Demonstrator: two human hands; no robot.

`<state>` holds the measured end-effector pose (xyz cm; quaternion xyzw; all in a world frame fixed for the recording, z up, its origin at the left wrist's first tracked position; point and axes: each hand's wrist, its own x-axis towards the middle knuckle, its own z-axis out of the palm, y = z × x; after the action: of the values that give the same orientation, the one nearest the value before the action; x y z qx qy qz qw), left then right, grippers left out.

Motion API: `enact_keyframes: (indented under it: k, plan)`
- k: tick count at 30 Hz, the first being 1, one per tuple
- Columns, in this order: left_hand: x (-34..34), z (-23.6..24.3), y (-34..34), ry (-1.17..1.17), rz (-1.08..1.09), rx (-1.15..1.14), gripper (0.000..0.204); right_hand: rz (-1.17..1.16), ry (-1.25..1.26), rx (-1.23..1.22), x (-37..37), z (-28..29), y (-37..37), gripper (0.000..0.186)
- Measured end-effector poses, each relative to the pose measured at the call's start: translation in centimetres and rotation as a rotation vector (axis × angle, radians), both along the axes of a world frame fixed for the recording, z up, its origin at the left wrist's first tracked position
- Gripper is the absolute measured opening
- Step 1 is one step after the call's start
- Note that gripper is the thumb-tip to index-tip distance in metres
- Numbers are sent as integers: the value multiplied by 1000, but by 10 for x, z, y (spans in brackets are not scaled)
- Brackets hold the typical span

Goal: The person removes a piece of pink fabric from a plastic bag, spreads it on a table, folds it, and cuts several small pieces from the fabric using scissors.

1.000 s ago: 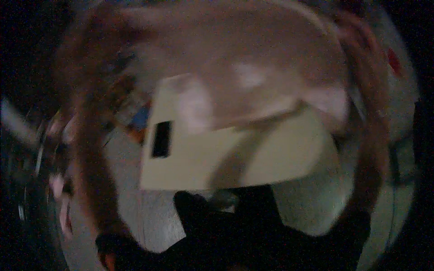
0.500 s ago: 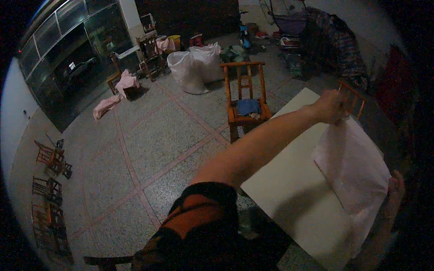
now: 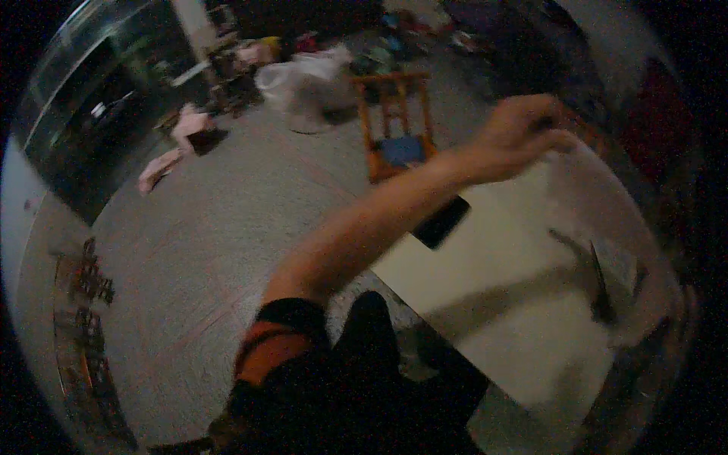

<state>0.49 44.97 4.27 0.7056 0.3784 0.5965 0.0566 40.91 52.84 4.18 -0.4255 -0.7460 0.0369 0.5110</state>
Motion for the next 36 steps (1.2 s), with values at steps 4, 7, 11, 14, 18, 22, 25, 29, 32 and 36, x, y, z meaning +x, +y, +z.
enact_keyframes:
  k: [4,7,11,14,18,22,25,29,32,36]
  plan:
    - [-9,-92,-43,53,83,-537,22,167,-196,-308,19,-81,-33,30]
    - [-27,-150,-111,-233,86,-704,17,345,-227,-423,-21,-133,-57,24]
    - [-15,-176,-131,30,116,-680,13,372,-254,-560,-19,-155,-89,20]
    - [-8,-177,-142,183,132,-730,10,414,-243,-582,-1,-182,-106,21]
    - [-17,-177,-163,302,95,-729,18,438,-397,-410,-6,-197,-116,22]
    - [-7,-175,-172,432,148,-815,20,475,-565,-144,1,-203,-125,25]
    - [14,-165,-171,615,112,-684,23,521,-559,-134,11,-212,-123,28]
    - [8,-174,-184,827,114,-688,26,610,-558,-118,10,-220,-126,29]
    - [13,-175,-182,800,99,-749,24,612,-570,-76,10,-219,-129,30]
    - [21,-151,-185,797,52,-866,21,601,-553,-98,11,-224,-144,29]
